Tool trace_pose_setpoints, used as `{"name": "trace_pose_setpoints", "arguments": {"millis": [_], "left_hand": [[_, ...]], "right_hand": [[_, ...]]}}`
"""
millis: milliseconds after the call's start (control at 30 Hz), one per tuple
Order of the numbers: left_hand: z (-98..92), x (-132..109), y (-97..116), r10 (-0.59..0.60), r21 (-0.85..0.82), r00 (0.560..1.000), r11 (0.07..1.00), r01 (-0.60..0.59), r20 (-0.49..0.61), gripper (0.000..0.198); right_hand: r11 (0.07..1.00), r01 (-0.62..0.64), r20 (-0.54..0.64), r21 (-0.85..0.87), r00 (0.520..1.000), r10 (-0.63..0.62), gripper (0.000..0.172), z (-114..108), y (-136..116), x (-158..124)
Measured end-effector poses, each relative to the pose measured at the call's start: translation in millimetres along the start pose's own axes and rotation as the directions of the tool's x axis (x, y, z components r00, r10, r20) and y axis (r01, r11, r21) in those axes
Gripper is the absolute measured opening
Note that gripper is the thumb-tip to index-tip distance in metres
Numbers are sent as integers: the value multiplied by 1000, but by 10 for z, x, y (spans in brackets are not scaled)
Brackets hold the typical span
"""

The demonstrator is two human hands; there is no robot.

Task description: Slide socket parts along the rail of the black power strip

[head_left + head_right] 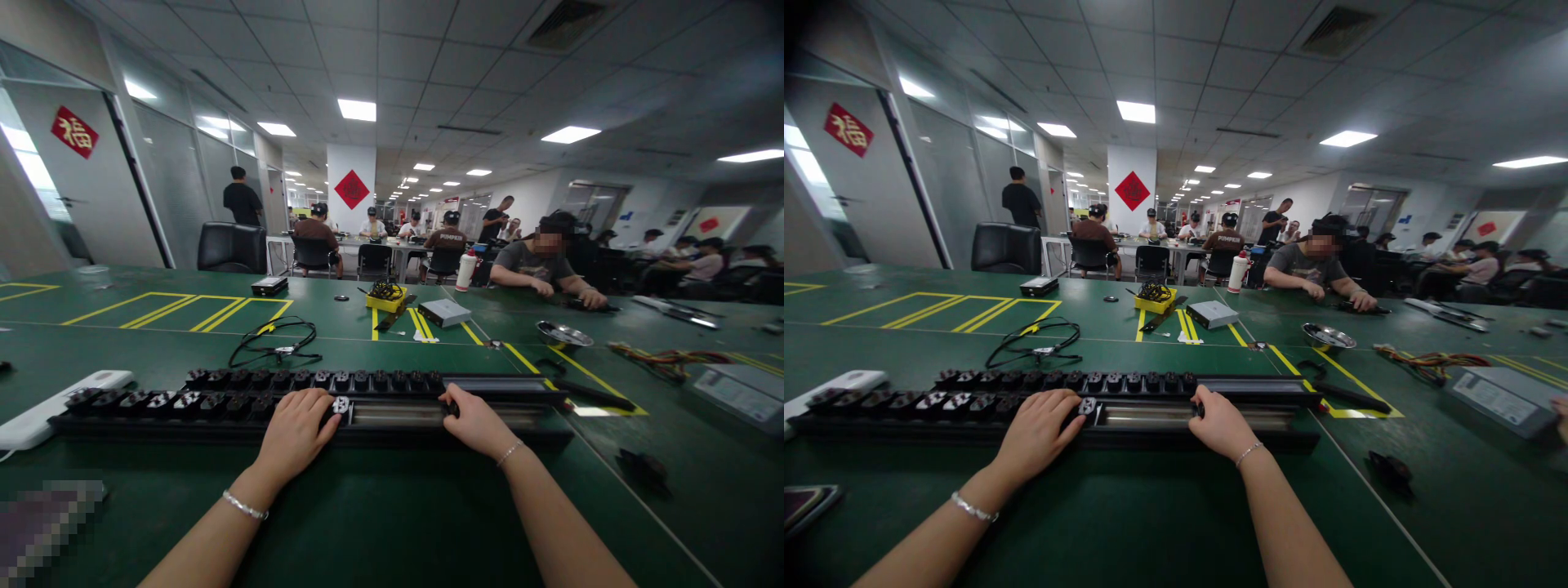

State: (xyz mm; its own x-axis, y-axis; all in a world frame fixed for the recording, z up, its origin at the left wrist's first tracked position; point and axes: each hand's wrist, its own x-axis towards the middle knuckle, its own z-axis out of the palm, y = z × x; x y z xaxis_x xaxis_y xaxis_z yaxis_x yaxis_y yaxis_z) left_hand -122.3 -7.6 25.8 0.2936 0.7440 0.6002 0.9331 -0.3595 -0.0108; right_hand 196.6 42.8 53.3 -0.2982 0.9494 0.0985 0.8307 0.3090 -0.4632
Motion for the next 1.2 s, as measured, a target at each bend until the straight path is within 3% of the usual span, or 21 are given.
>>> {"name": "trace_pose_setpoints", "arguments": {"millis": [333,633,1200], "left_hand": [[7,-5,3,-9,9,1000,1000,8,24,27],[4,-3,1,-8,10,1000,1000,8,24,26],[6,-5,4,-11,8,1000,1000,11,14,26]], "right_hand": [[994,22,-7,-105,1000,-23,23,11,17,8],[998,-26,0,-49,1000,26,21,3,34,10],[1000,-7,4,-14,1000,7,17,-15,39,9]]}}
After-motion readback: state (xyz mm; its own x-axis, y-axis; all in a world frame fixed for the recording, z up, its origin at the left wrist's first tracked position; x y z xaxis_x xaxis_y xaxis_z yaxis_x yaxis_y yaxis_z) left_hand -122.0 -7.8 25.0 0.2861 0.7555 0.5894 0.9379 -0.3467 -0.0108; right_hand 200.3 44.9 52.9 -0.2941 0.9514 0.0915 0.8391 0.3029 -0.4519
